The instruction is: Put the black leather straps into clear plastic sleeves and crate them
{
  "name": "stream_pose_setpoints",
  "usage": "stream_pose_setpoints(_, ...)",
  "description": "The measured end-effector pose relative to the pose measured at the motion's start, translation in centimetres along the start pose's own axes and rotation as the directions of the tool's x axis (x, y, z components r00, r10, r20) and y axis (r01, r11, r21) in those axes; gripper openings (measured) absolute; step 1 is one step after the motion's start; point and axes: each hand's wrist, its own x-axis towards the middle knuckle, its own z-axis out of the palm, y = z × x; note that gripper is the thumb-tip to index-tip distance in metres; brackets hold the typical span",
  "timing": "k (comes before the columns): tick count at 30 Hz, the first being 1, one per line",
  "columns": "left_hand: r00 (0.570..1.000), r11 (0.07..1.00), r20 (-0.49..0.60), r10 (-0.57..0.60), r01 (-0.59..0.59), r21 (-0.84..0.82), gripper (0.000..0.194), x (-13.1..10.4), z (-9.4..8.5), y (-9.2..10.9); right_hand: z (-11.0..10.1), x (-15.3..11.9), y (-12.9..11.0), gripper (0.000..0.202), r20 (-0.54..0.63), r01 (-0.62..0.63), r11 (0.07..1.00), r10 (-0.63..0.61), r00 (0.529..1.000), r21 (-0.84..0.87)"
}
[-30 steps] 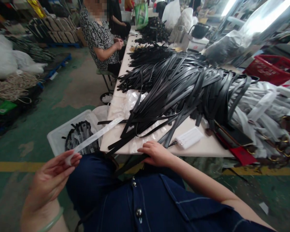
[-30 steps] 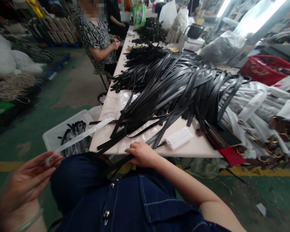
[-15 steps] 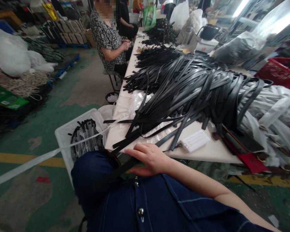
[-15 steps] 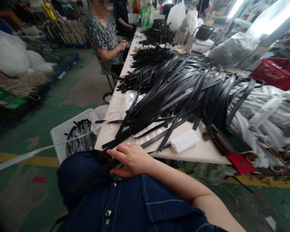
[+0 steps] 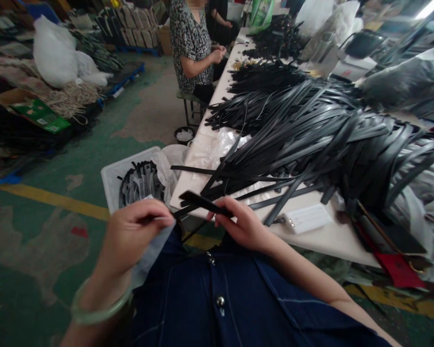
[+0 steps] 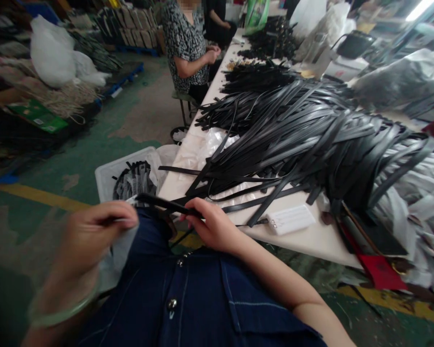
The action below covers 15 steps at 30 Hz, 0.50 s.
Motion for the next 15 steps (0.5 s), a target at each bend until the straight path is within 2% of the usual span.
stream_pose_setpoints(3,0.994,1.000,0.112,0.016,-0.014,-0.015,0.009,2.4,4.1,-0.4,-0.7,-0.1,-0.2,0.016,-0.091,-0.058,0.997,0.054,0.994,-0.043)
stream_pose_setpoints(6,0.989,0.998,0.137,0.057,-0.059,0.010,0.009,3.5,6.1,-0.8,-1.1,-0.3,0.3,0.016,-0.168,-0.095,0.985,0.070,0.983,-0.146)
stream_pose_setpoints(11,0.993,0.995,0.105,0.060,-0.068,0.075,0.019,3.3,6.2,-1.4,-1.8,-0.2,1.2,0.015,-0.335,-0.144,0.966,0.066,0.940,-0.215)
stream_pose_setpoints(15,0.991,0.993,0.134,0.031,-0.046,0.113,0.015,3.0,5.8,-1.4,-2.8,0.5,1.0,0.014,-0.264,-0.068,0.954,-0.013,0.964,-0.293)
